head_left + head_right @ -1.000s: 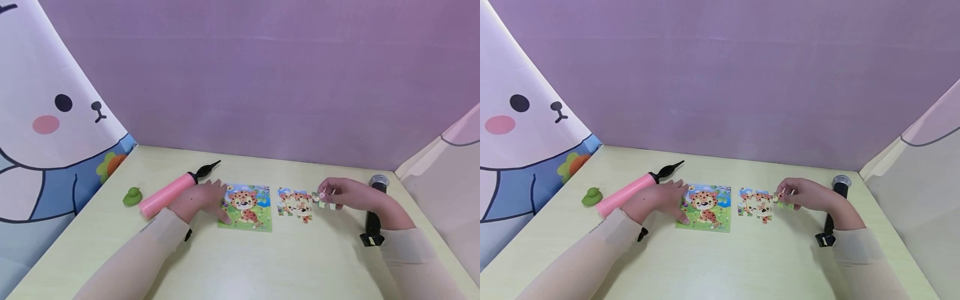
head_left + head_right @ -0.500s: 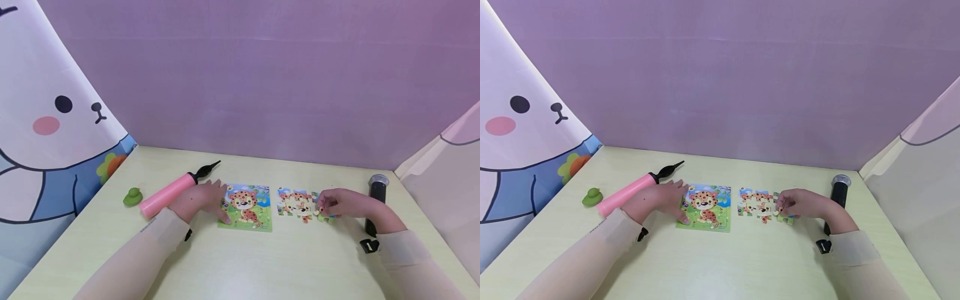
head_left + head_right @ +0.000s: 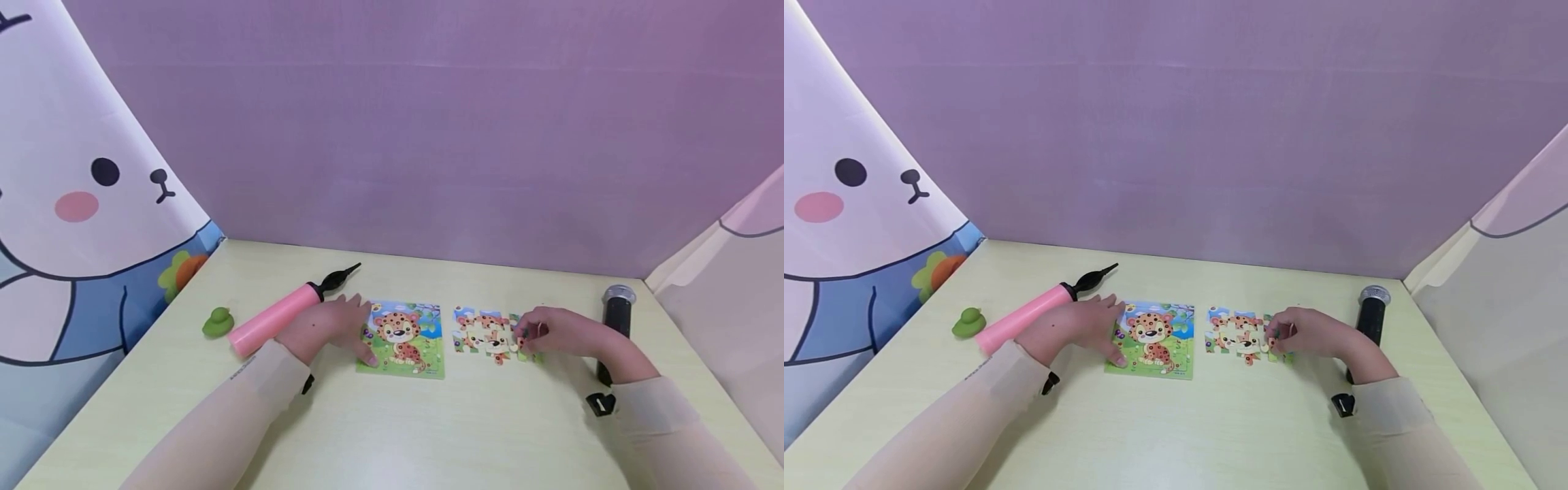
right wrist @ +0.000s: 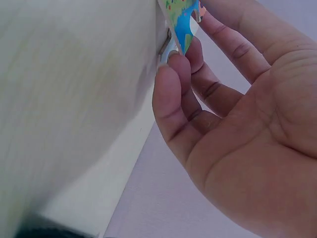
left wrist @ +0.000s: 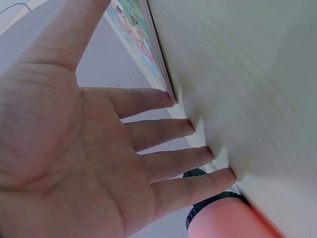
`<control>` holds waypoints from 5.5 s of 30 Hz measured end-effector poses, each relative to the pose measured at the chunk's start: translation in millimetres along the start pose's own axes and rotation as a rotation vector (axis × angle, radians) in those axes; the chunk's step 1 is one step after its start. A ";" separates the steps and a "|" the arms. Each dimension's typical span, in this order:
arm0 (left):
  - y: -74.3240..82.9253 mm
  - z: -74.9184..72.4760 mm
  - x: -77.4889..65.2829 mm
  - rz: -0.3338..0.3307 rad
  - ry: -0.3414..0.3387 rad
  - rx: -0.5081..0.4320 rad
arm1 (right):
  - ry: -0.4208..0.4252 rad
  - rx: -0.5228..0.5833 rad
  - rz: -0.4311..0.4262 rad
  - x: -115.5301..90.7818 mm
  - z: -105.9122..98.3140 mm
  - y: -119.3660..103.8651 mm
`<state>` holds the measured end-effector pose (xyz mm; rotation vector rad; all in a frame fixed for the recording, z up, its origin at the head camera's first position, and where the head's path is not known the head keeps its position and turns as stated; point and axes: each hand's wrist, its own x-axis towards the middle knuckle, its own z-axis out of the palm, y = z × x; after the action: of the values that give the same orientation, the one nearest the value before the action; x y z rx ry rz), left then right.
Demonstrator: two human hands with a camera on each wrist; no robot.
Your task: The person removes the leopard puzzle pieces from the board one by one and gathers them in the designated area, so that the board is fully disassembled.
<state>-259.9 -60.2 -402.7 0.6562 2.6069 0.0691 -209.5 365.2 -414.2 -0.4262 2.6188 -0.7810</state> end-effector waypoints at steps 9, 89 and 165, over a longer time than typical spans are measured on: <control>-1.0 1.5 0.3 0.001 0.000 0.006 | 0.045 -0.028 0.011 2.3 2.5 3.3; -14.6 7.9 -9.5 0.066 -0.033 0.062 | -0.101 0.129 -0.222 106.3 110.2 -171.4; -29.5 3.8 -18.5 0.082 -0.039 -0.027 | -0.007 0.117 -0.220 102.9 118.6 -177.3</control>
<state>-256.7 -95.0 -403.1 0.7474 2.5371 0.1159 -217.8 129.2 -431.9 -0.6899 2.5319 -0.9950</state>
